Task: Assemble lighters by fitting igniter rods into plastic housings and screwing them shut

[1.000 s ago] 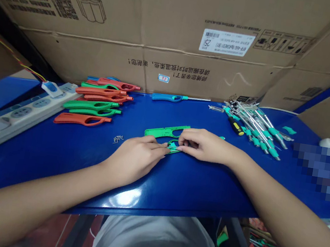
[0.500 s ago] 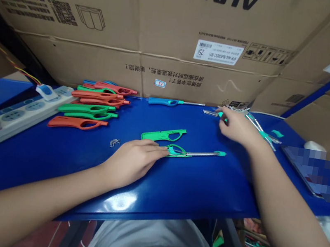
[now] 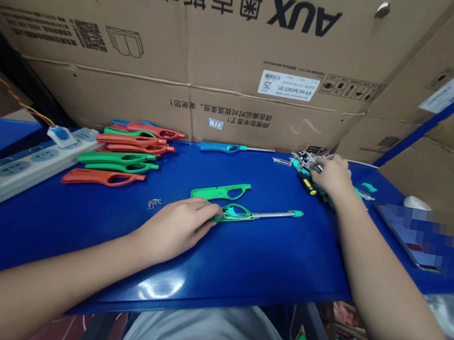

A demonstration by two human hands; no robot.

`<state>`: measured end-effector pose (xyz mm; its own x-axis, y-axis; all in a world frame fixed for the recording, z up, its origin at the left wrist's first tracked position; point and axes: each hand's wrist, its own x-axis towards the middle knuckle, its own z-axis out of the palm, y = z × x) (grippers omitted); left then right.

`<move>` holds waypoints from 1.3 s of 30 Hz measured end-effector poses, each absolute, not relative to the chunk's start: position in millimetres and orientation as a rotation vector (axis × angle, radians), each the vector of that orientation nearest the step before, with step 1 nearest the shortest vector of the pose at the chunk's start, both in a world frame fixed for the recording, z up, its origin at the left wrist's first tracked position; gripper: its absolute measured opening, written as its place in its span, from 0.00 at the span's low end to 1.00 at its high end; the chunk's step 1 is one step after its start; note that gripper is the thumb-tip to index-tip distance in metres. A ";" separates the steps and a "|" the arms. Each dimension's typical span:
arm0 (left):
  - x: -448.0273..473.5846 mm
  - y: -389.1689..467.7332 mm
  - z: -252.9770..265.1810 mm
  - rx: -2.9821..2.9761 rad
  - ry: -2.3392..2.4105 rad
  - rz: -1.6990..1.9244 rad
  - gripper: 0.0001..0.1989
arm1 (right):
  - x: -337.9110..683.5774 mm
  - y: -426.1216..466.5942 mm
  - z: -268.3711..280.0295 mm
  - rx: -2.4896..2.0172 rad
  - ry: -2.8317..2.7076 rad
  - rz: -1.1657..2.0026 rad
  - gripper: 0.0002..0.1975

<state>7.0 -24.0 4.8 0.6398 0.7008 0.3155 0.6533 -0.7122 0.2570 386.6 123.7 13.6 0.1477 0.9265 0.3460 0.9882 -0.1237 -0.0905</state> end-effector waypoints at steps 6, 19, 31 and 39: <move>7.1 -23.3 5.3 2.729 1.111 0.605 0.07 | 388.1 126.5 9.4 -2.199 -1.857 -0.233 0.18; 6.2 -23.0 5.1 2.724 1.104 0.595 0.08 | 391.1 127.2 6.8 -2.132 -1.816 -0.248 0.08; 5.9 -22.6 4.3 2.734 1.103 0.597 0.08 | 385.4 130.9 7.3 -1.893 -1.975 -0.088 0.19; 5.9 -22.9 4.2 2.734 1.103 0.604 0.08 | 385.7 129.3 4.6 -2.095 -1.890 -0.134 0.15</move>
<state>5.9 -22.9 4.2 0.6520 0.6898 0.3147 0.6368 -0.7235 0.2665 385.7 129.3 4.6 0.1226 0.9530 0.2770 0.9825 -0.0771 -0.1695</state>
